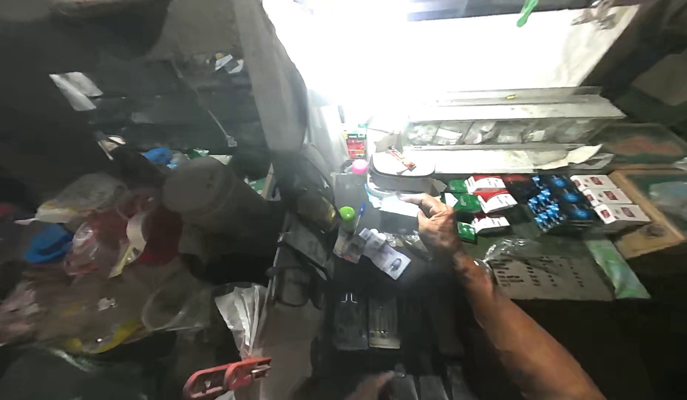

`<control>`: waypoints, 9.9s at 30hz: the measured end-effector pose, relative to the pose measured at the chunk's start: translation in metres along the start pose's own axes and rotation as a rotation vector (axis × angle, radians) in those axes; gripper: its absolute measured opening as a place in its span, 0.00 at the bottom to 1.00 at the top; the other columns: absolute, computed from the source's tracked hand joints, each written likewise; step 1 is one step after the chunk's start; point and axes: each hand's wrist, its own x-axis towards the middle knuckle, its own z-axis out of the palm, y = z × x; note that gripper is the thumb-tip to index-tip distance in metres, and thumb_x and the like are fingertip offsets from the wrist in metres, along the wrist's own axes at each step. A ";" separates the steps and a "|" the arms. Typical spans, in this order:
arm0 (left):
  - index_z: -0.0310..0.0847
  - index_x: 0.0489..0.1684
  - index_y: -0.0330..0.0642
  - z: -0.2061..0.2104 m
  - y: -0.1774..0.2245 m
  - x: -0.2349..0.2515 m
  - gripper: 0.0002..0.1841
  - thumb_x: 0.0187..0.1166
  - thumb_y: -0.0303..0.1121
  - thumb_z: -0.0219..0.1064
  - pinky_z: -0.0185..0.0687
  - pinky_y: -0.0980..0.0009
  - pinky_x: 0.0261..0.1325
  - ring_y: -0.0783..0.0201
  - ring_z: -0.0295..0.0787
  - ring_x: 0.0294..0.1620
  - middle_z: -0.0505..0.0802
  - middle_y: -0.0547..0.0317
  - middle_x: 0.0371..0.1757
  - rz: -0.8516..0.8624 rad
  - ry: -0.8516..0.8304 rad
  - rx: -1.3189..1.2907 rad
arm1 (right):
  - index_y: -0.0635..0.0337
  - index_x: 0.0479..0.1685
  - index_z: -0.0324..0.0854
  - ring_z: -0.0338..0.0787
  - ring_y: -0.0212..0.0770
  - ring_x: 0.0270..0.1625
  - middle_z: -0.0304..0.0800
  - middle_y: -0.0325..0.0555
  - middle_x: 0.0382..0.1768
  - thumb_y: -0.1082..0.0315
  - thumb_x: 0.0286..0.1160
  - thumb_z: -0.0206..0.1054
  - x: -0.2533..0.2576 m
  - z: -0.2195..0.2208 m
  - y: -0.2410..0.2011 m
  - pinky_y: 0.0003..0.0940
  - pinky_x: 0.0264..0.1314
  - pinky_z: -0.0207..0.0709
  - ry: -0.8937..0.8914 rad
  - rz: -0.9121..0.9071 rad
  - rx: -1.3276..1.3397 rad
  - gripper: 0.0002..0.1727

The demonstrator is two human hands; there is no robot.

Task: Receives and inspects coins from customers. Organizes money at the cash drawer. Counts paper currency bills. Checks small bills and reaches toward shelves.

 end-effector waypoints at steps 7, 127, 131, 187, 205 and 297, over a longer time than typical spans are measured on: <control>0.79 0.70 0.28 -0.012 0.004 0.036 0.23 0.80 0.33 0.70 0.84 0.67 0.69 0.63 0.88 0.65 0.89 0.43 0.66 0.306 0.330 0.099 | 0.65 0.41 0.88 0.91 0.20 0.37 0.94 0.34 0.34 0.80 0.67 0.64 -0.110 -0.019 -0.051 0.22 0.45 0.88 0.042 0.270 0.257 0.09; 0.68 0.80 0.23 -0.023 -0.046 0.059 0.26 0.86 0.28 0.62 0.70 0.64 0.82 0.54 0.78 0.80 0.77 0.32 0.81 -0.361 0.393 -0.090 | 0.61 0.74 0.81 0.88 0.57 0.68 0.90 0.60 0.63 0.61 0.91 0.52 -0.153 0.114 -0.027 0.54 0.76 0.75 -0.721 0.578 -0.335 0.23; 0.67 0.82 0.26 -0.022 -0.046 0.063 0.26 0.86 0.27 0.61 0.82 0.65 0.69 0.57 0.85 0.71 0.78 0.34 0.81 -0.386 0.399 -0.129 | 0.60 0.70 0.85 0.92 0.54 0.62 0.93 0.58 0.57 0.64 0.87 0.58 -0.157 0.104 -0.019 0.53 0.72 0.78 -0.639 0.486 -0.253 0.20; 0.64 0.86 0.32 -0.033 -0.011 0.035 0.35 0.87 0.50 0.60 0.76 0.44 0.73 0.39 0.88 0.64 0.91 0.34 0.59 -0.530 -0.221 0.632 | 0.68 0.80 0.71 0.72 0.66 0.83 0.73 0.65 0.80 0.67 0.83 0.61 -0.149 0.103 -0.019 0.63 0.81 0.65 -1.166 -0.129 -0.520 0.27; 0.81 0.72 0.32 -0.023 -0.038 -0.040 0.26 0.85 0.44 0.65 0.88 0.60 0.56 0.57 0.93 0.43 0.95 0.47 0.44 -0.277 0.002 0.371 | 0.69 0.73 0.77 0.75 0.65 0.80 0.77 0.67 0.75 0.62 0.85 0.61 -0.144 0.114 -0.019 0.60 0.80 0.67 -1.219 -0.106 -0.592 0.25; 0.87 0.45 0.34 0.008 0.011 0.022 0.07 0.83 0.26 0.65 0.92 0.73 0.55 0.76 0.94 0.44 0.97 0.66 0.41 -0.052 0.401 -0.413 | 0.64 0.44 0.88 0.93 0.26 0.41 0.95 0.37 0.38 0.72 0.75 0.71 -0.219 0.036 -0.067 0.23 0.49 0.89 -0.145 0.470 0.561 0.05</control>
